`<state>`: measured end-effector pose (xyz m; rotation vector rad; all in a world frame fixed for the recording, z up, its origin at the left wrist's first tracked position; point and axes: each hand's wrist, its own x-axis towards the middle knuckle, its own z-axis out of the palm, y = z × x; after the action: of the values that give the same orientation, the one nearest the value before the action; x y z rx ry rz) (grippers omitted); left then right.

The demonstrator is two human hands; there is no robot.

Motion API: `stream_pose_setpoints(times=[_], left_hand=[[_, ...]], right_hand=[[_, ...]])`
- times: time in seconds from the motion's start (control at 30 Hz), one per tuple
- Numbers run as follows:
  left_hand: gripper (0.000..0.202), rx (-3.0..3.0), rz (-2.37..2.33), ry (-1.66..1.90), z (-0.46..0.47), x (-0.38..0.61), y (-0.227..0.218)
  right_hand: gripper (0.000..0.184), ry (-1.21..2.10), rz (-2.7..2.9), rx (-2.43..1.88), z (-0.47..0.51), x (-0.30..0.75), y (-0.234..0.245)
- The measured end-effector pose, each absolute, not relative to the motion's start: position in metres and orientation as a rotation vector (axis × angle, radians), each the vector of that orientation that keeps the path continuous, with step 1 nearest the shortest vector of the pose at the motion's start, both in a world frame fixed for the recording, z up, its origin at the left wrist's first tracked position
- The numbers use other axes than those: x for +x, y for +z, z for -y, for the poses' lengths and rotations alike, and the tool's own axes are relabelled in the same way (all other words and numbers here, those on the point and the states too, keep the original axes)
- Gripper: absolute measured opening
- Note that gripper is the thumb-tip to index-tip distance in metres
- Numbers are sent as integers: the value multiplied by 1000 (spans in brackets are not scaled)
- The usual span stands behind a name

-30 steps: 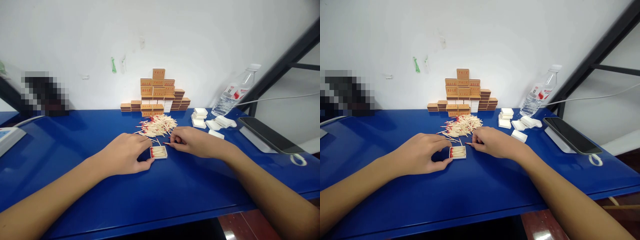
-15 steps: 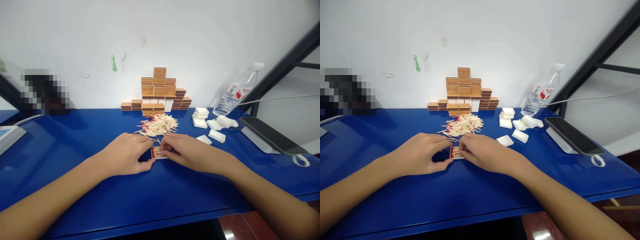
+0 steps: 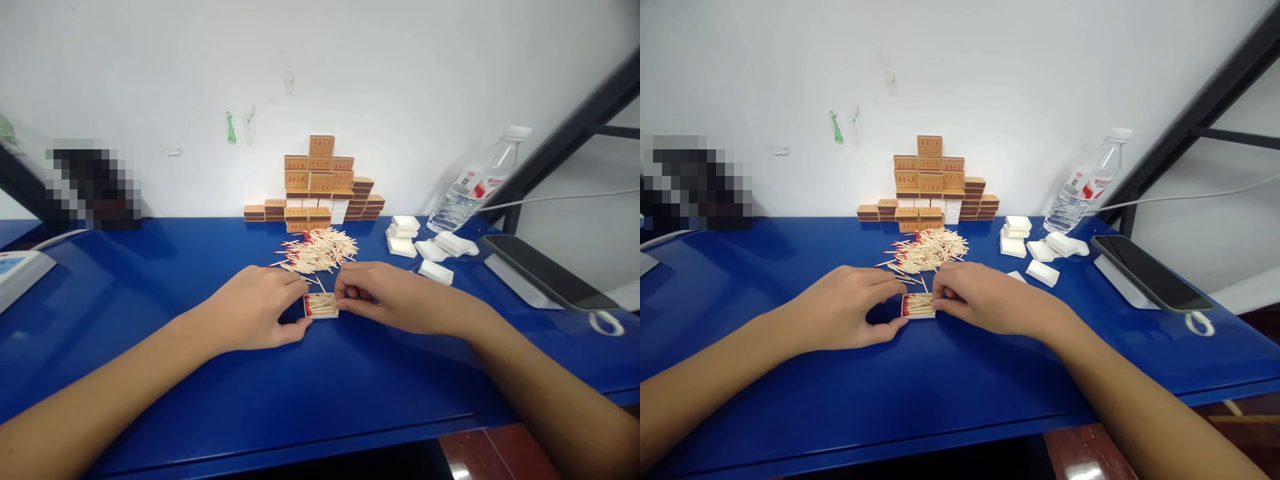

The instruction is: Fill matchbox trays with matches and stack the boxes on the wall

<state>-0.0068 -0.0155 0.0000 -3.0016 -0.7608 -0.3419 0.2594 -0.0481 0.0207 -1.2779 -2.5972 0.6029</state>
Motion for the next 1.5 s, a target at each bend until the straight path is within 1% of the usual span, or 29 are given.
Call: stream_pose_setpoints(times=[0.2,0.47,0.83,0.93,1.07,1.17,1.23,1.33,1.5], left_hand=[[23,-2999,760,-329,15,-7,0],[23,-3004,753,-322,17,-6,1],[23,-2996,733,-348,16,-7,1],[23,-2998,737,-354,17,-8,1],[24,-2982,733,-393,17,-7,2],[25,-2969,730,-421,16,-7,2],[25,-2980,730,-407,16,-7,1],[24,-3003,743,-375,16,-7,0],[25,-3007,750,-355,16,-6,1]], right_hand=[[18,548,2573,-1223,49,252,19],[8,495,2556,-1214,46,250,18],[15,512,2550,-1220,48,248,19],[18,386,2520,-1270,42,259,21],[21,185,2471,-1533,30,286,18],[19,272,2522,-1647,23,299,10],[17,345,2540,-1635,21,300,6],[18,385,2533,-1533,22,291,6],[21,494,2476,-1311,38,260,19]])
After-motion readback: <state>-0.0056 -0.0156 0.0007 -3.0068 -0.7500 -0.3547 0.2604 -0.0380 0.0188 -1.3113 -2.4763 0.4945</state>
